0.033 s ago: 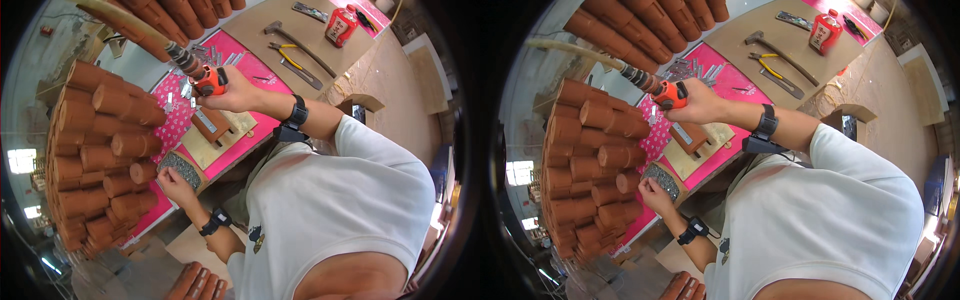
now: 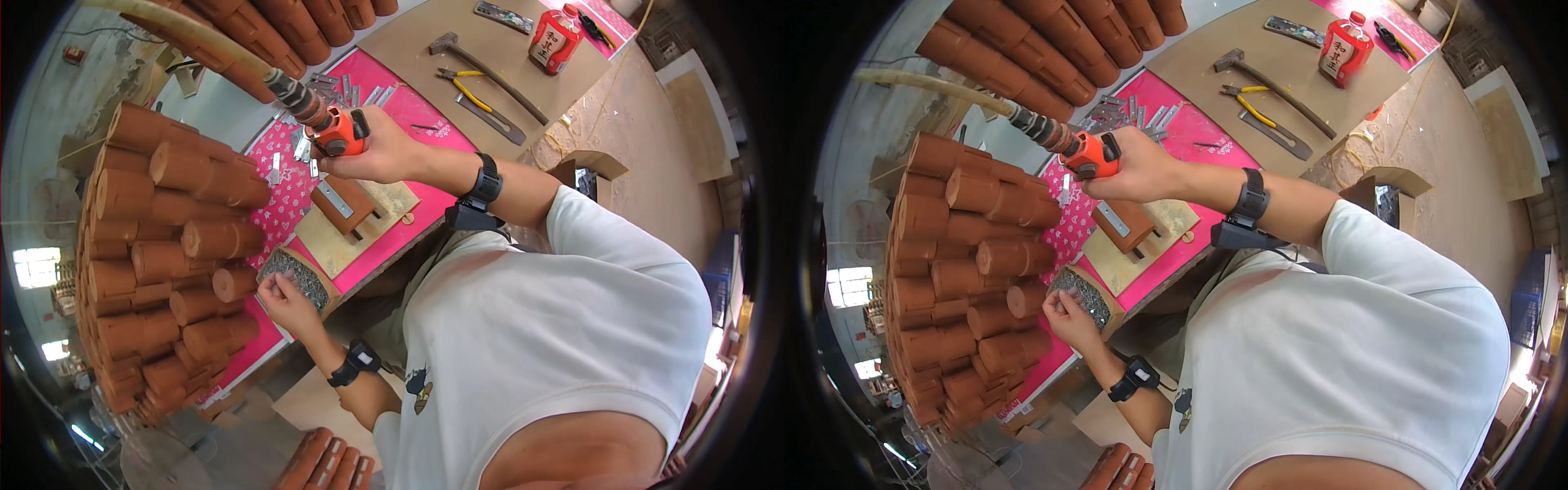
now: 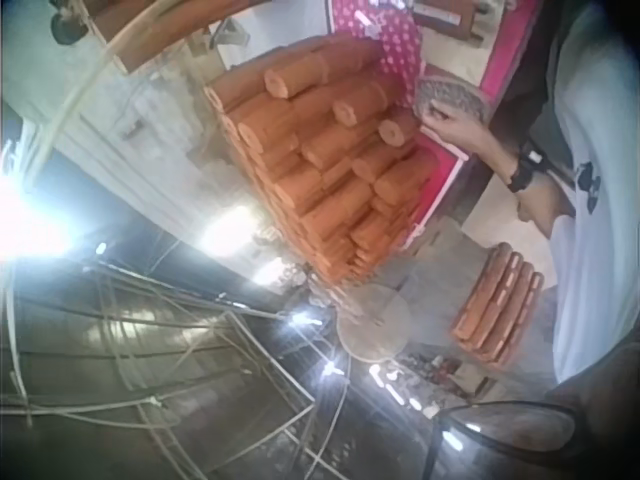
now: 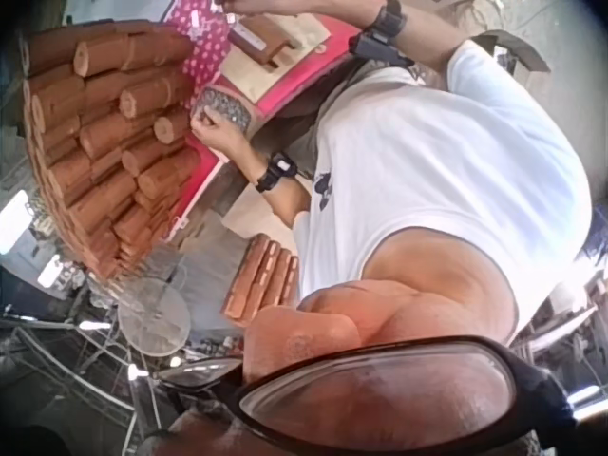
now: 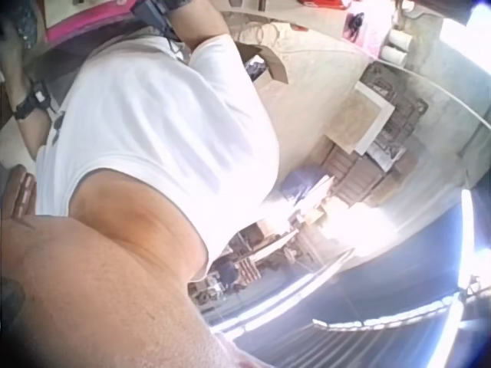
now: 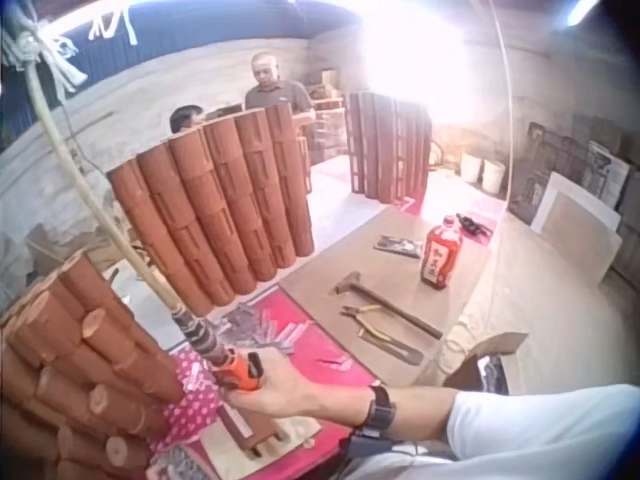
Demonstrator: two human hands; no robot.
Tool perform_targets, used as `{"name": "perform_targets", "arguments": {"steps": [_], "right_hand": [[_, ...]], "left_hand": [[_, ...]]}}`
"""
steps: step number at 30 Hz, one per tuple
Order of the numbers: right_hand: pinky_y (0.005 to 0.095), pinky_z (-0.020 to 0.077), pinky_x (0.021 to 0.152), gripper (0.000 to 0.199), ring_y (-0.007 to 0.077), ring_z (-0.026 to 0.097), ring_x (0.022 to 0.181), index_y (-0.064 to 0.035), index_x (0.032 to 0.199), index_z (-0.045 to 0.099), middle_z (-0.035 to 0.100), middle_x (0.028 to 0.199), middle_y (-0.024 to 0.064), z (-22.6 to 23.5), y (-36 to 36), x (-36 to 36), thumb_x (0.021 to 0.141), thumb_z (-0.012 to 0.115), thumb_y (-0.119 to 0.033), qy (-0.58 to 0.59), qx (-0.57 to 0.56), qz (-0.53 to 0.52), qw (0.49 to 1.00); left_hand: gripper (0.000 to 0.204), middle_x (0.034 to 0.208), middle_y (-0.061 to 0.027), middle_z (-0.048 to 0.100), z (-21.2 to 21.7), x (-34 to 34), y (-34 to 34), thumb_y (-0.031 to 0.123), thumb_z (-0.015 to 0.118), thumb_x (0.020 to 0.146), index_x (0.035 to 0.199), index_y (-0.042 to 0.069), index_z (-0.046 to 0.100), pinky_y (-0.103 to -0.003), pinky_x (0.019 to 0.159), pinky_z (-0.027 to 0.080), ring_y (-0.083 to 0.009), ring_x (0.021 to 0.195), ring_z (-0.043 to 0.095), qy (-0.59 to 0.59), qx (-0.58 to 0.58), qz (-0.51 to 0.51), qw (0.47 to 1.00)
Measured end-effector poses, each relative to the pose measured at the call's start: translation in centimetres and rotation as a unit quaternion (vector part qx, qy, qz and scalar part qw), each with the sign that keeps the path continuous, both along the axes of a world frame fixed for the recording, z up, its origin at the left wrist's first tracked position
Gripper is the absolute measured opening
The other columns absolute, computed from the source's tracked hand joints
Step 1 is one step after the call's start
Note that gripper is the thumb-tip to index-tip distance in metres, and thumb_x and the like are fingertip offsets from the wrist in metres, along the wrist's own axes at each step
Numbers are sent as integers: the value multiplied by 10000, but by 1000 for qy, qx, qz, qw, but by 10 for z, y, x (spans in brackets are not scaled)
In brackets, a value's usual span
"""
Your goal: The person is assembling cylindrical bamboo or wood components, possibly for a manufacturing task.
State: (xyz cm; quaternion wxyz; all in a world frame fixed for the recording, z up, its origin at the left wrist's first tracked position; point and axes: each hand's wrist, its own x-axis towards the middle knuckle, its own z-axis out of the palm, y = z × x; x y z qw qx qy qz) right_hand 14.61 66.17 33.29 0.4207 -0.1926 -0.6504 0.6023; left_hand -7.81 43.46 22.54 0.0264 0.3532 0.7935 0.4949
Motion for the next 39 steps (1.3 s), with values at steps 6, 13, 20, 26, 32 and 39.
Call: {"name": "perform_targets", "arguments": {"steps": [6, 13, 20, 26, 32, 39], "right_hand": [[261, 486, 669, 218, 56, 575, 744, -30, 1010, 658, 652, 829, -17, 8, 6, -5, 830, 764, -94, -16, 16, 41, 999], [262, 526, 741, 210, 80, 630, 785, -19, 976, 675, 698, 872, 14, 27, -1, -11, 811, 780, -97, 11, 5, 49, 999], [283, 536, 758, 196, 93, 644, 800, -15, 958, 682, 700, 879, 27, 31, -7, -22, 805, 770, -99, 15, -1, 63, 998], [272, 531, 738, 180, 91, 646, 789, -23, 945, 686, 701, 846, 28, 42, -13, -25, 805, 764, -105, 28, 8, 75, 997], [258, 463, 575, 154, 56, 560, 644, -21, 910, 675, 631, 725, -3, 46, -21, -41, 788, 727, -99, 74, -23, 82, 994], [255, 472, 547, 144, 66, 581, 610, -19, 877, 677, 641, 703, 0, 50, -31, -48, 777, 745, -98, 71, -53, 81, 993]], "left_hand": [[159, 1066, -148, 712, 32, 57, 27, 127, 620, 1015, 1133, 32, 570, -249, 733, 587, -198, 910, 721, -449, 140, -145, 870], [190, 1146, -172, 697, 24, 76, 52, 59, 614, 1003, 1176, -19, 601, -314, 892, 611, -245, 1024, 713, -542, 205, -159, 799], [225, 1125, -166, 704, 25, 85, 58, 49, 604, 1006, 1221, -18, 600, -323, 898, 592, -223, 1020, 703, -536, 214, -125, 807], [246, 1052, -134, 709, 17, 88, 56, 34, 644, 982, 1215, -33, 607, -271, 765, 547, -154, 867, 664, -488, 210, -165, 831], [247, 1025, -115, 705, 21, 102, 57, 31, 664, 970, 1198, -56, 624, -265, 781, 562, -146, 848, 670, -485, 170, -140, 846], [210, 1037, -151, 721, 23, 109, 61, 57, 632, 995, 1158, -74, 608, -268, 809, 605, -186, 910, 721, -436, 152, -141, 876]]}}
